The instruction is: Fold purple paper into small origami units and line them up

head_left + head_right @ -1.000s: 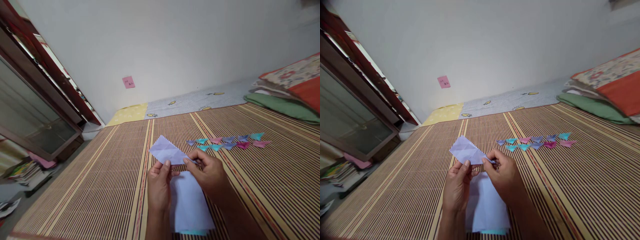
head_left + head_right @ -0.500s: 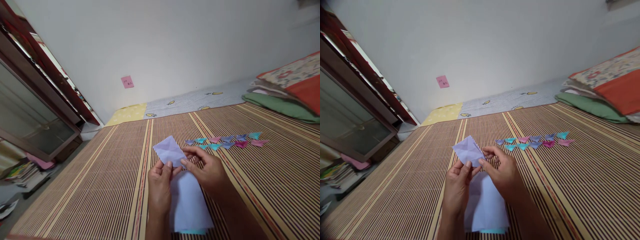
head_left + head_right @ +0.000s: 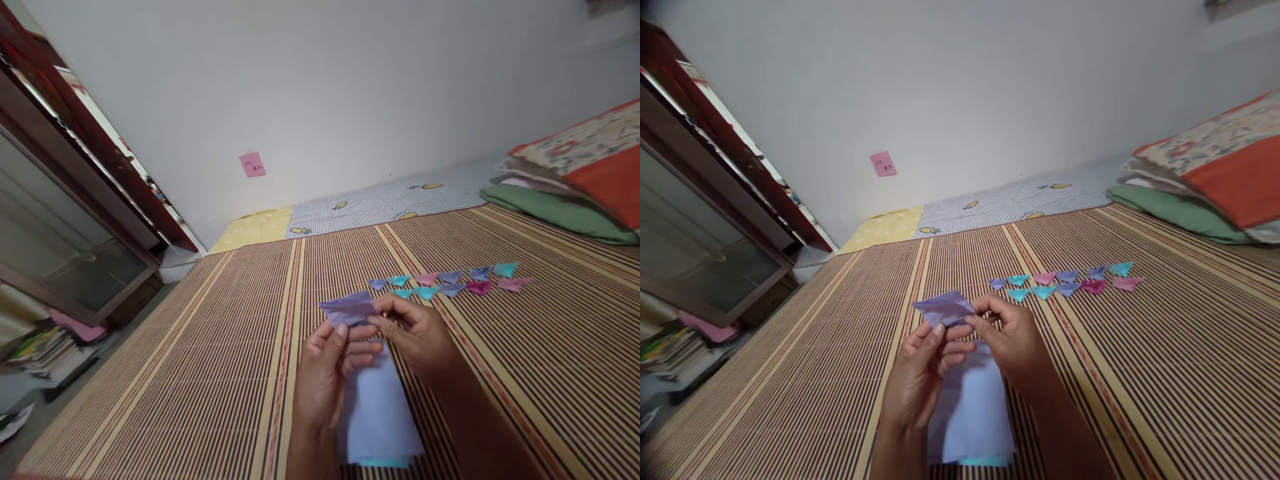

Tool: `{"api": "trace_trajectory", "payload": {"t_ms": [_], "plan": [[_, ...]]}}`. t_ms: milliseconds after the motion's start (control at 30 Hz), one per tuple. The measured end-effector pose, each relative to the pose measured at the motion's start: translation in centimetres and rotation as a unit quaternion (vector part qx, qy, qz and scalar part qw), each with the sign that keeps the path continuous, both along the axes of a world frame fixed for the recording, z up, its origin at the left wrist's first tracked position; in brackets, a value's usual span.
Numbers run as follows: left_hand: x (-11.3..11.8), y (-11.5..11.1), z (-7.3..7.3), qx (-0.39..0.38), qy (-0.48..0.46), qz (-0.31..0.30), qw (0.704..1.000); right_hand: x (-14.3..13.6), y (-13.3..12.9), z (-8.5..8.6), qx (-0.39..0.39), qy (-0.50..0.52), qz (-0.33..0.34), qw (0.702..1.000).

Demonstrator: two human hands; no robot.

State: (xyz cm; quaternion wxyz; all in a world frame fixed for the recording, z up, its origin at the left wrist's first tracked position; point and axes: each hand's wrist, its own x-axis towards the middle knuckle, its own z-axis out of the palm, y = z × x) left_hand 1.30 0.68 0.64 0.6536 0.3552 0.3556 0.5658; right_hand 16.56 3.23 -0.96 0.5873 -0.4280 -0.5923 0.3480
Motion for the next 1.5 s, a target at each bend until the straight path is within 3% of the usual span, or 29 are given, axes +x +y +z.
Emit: {"api": "trace_trajectory", "payload": {"t_ms": [133,233,400,567,733,1033,1333,1500], "plan": [[-0.3,0.1,-0.3,0.040,0.068,0.061,0.995,0.3,-0.8,1.3,0.078,-0.057,-0.069,0.993],[-0.6,0.1,-0.4,0.060,0.119,0.056,0.990,0.3,-1.4,2.0,0.108,-0.088,-0.068,0.988],[-0.8,0.1,-0.5,0.065,0.163,0.028,0.984,0.2,-1.4,1.6,0.052,-0.065,-0.077,0.994],[-0.9,0.2,-0.5,0.066,0.158,0.055,0.984,0.3,-1.0,1.6,0.061,-0.037,-0.002,0.997],[-1.0,0.0,-0.4,0.085,0.166,0.024,0.982,0.5,-1.1,2.1,0.063,-0.072,0.053,0.994],[-1.5,0.1,-0.8,0.059,0.137,-0.024,0.988,0.7,-0.7,0.7,-0.023,-0.041,0.014,0.999],[-1.2,0.4,-1.0,0.052,0.073,0.086,0.992,0.6,-0.6,1.2,0.060,-0.030,0.056,0.996],[-1.4,0.5,-1.4,0.070,0.085,0.144,0.983,0.2,-0.6,1.1,0.068,-0.066,-0.021,0.995]]}}
